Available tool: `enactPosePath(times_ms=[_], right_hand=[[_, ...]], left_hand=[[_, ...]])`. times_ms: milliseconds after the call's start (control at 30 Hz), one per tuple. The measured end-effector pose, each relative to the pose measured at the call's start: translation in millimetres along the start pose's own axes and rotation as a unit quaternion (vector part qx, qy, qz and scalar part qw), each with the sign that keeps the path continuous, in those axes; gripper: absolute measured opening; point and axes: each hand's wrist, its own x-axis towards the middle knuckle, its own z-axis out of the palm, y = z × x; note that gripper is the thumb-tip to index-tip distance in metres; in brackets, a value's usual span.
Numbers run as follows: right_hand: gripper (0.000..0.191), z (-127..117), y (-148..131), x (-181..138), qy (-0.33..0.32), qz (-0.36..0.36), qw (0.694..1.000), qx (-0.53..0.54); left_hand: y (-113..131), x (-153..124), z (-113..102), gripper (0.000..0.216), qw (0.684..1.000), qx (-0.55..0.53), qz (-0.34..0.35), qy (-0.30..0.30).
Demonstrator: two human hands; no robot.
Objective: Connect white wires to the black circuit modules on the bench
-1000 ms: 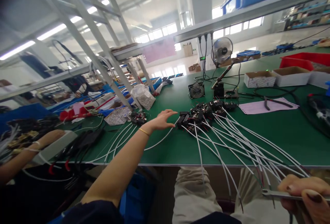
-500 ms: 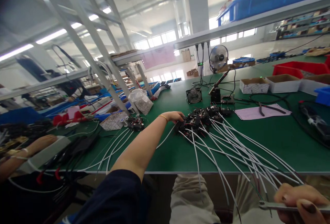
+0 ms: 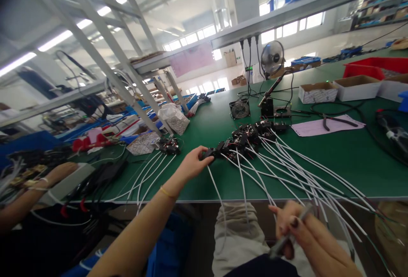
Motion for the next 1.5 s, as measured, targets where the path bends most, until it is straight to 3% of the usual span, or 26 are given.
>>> enactPosePath(times_ms=[100,200,267,367,400,433,500,533,600,667,733,800,867,1100,1267,1367,1433,1500], right_hand=[[0.047,54.6,-5.4,19.7,-0.145,0.045,0.988,0.039],[0.047,79.0,-4.2,28.3,-0.235,0.082,0.962,0.115],[0.044,80.2,-6.1,24.4,-0.278,0.111,0.935,0.187],[0.039,72.0,-16.6,11.5,-0.309,0.142,0.897,0.281],[0.039,68.4,-21.1,7.1,-0.309,0.144,0.891,0.301],[0.039,64.8,-25.4,3.2,-0.305,0.146,0.888,0.311],[0.04,56.8,-32.3,-3.3,-0.291,0.151,0.889,0.319],[0.04,52.2,-34.7,-5.9,-0.289,0.156,0.89,0.315],[0.039,41.4,-37.8,-10.2,-0.286,0.16,0.904,0.275],[0.036,29.8,-39.6,-13.5,-0.252,0.129,0.945,0.162],[0.031,20.8,-40.6,-15.9,-0.156,0.036,0.987,-0.005],[0.027,17.3,-40.5,-17.6,-0.068,-0.08,0.983,-0.152],[0.025,19.5,-39.5,-18.5,-0.051,-0.161,0.957,-0.234],[0.023,37.8,-36.7,-19.3,-0.105,-0.264,0.897,-0.339],[0.021,43.1,-31.6,-21.3,-0.136,-0.298,0.83,-0.45],[0.023,39.9,-25.3,-17.2,-0.122,-0.287,0.857,-0.41],[0.028,36.1,-20.2,-13.1,-0.094,-0.259,0.902,-0.332],[0.035,33.5,-14.2,-8.5,-0.066,-0.156,0.963,-0.208]], left_hand=[[17.8,-64.2,36.2,0.024,0.993,-0.104,0.051,-0.003],[28.8,-113.5,70.0,0.023,0.974,-0.214,0.068,-0.012],[28.7,-136.2,89.7,0.028,0.919,-0.386,0.053,-0.064],[21.7,-160.4,114.3,0.05,0.758,-0.619,0.016,-0.204],[19.1,-166.3,120.1,0.058,0.724,-0.648,0.008,-0.238],[16.9,-170.9,123.9,0.064,0.705,-0.66,0.004,-0.258],[13.5,-175.3,124.9,0.076,0.698,-0.662,0.011,-0.274],[12.4,-175.2,122.0,0.084,0.707,-0.651,0.021,-0.277],[11.3,-171.7,111.2,0.091,0.757,-0.594,0.053,-0.266],[12.4,-167.1,97.9,0.076,0.827,-0.507,0.088,-0.227],[16.4,-164.6,87.0,0.053,0.883,-0.422,0.114,-0.171],[23.2,-165.5,81.3,0.041,0.919,-0.348,0.126,-0.132],[31.6,-168.8,80.3,0.04,0.94,-0.292,0.13,-0.116],[50.3,-176.7,87.0,0.038,0.964,-0.232,0.095,-0.082],[51.5,-173.2,93.3,0.032,0.973,-0.219,0.061,-0.041],[48.3,-173.6,97.3,0.032,0.972,-0.224,0.064,-0.045],[45.2,-175.5,98.8,0.032,0.967,-0.239,0.071,-0.049],[42.2,-177.8,99.0,0.032,0.957,-0.269,0.092,-0.062]])
